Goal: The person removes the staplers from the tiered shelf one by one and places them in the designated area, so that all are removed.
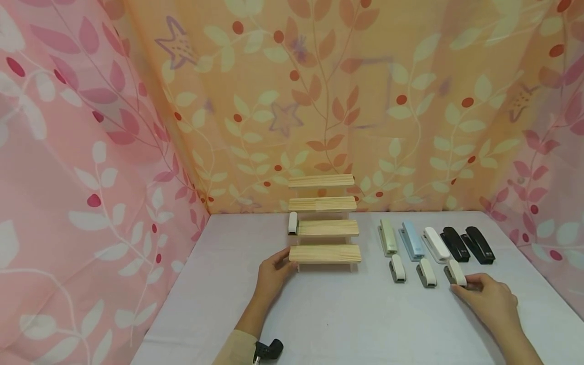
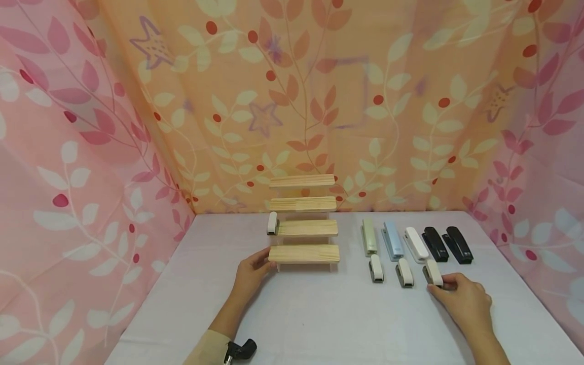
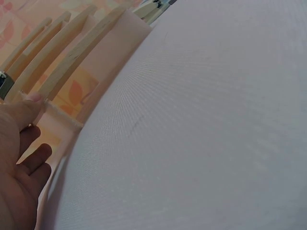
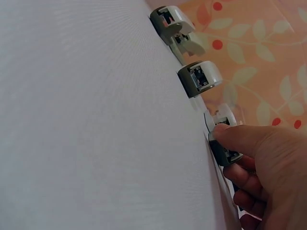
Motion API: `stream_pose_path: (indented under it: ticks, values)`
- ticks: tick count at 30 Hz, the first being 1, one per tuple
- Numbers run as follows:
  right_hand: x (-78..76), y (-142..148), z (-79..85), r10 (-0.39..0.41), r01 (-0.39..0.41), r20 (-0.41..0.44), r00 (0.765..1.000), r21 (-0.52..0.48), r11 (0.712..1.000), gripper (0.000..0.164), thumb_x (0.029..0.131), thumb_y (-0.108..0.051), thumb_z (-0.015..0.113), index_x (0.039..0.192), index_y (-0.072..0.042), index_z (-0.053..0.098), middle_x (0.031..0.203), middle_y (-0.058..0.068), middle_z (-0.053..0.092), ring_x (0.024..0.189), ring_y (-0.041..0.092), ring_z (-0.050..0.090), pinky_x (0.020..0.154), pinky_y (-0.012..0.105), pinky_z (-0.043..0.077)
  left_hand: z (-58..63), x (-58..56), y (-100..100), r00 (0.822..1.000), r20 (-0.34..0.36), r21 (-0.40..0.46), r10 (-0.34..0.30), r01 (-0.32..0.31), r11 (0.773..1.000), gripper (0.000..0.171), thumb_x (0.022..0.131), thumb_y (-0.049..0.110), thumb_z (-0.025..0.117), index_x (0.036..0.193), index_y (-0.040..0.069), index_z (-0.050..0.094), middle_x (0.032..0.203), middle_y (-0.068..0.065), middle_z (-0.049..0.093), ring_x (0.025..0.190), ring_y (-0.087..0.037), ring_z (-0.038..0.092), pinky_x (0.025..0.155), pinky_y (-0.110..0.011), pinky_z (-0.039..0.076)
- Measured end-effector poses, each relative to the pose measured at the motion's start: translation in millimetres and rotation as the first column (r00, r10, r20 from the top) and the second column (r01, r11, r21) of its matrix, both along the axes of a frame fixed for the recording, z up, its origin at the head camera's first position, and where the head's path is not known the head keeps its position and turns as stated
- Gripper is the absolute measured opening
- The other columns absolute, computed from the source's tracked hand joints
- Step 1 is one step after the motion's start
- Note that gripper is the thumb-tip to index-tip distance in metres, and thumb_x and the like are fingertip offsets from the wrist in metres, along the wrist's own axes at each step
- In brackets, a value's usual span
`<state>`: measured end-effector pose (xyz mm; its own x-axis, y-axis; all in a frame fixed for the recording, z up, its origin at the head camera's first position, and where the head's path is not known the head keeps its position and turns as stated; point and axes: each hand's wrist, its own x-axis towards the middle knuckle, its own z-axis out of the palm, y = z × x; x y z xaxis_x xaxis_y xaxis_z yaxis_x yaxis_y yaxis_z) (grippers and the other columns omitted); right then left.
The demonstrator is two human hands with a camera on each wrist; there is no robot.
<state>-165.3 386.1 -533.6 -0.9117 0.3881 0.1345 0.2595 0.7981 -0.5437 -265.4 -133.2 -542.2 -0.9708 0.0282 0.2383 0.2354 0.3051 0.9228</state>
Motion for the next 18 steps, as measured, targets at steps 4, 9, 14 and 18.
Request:
stream_pose_path:
  ticks: [4,9,14,18]
  values:
    - [1.9,-1,6.6,-0.009,0.009,0.007,1.0,-0.004,1.0,0.08,0.085,-0.057,0.079,0.129,0.007,0.06,0.115,0.032,0.068,0.102,0.052,0.053,0.083,0.065,0.035,-0.5,-0.3,0,1.0,0.001,-0.005,0.002,-0.002,1.0,0.056,0.085,0.039,0.082,0.135,0.016,0.068,0.135,-0.002,0.069,0.133,-0.029,0.059,0.112,-0.05,0.047]
    - [3.2,-6,21.6,0.005,-0.005,-0.026,1.0,-0.009,1.0,0.077,0.09,-0.057,0.073,0.131,0.007,0.059,0.121,0.033,0.065,0.107,0.054,0.05,0.085,0.066,0.036,-1.0,-1.3,0,1.0,0.008,-0.001,0.009,-0.009,1.0,0.056,0.084,0.04,0.083,0.134,0.017,0.069,0.134,-0.001,0.069,0.133,-0.028,0.059,0.112,-0.05,0.047]
    - [2.2,-16,38.2,0.055,-0.053,-0.105,0.993,0.018,0.998,0.062,0.096,-0.048,0.07,0.128,0.004,0.063,0.119,0.031,0.067,0.107,0.051,0.053,0.084,0.064,0.04,-2.8,-2.4,0,1.0,0.002,-0.004,0.006,-0.006,1.0,0.056,0.085,0.039,0.083,0.134,0.018,0.069,0.134,0.0,0.069,0.133,-0.027,0.059,0.111,-0.05,0.047]
    - [-3.7,-30,54.1,0.102,-0.1,-0.143,0.984,0.022,0.995,0.054,0.098,-0.041,0.069,0.126,0.004,0.064,0.119,0.031,0.066,0.107,0.05,0.054,0.085,0.066,0.04,-4.0,-2.7,-1,1.0,0.001,-0.005,0.008,-0.008,1.0,0.056,0.085,0.04,0.083,0.134,0.018,0.069,0.134,0.001,0.069,0.132,-0.026,0.06,0.111,-0.05,0.047]
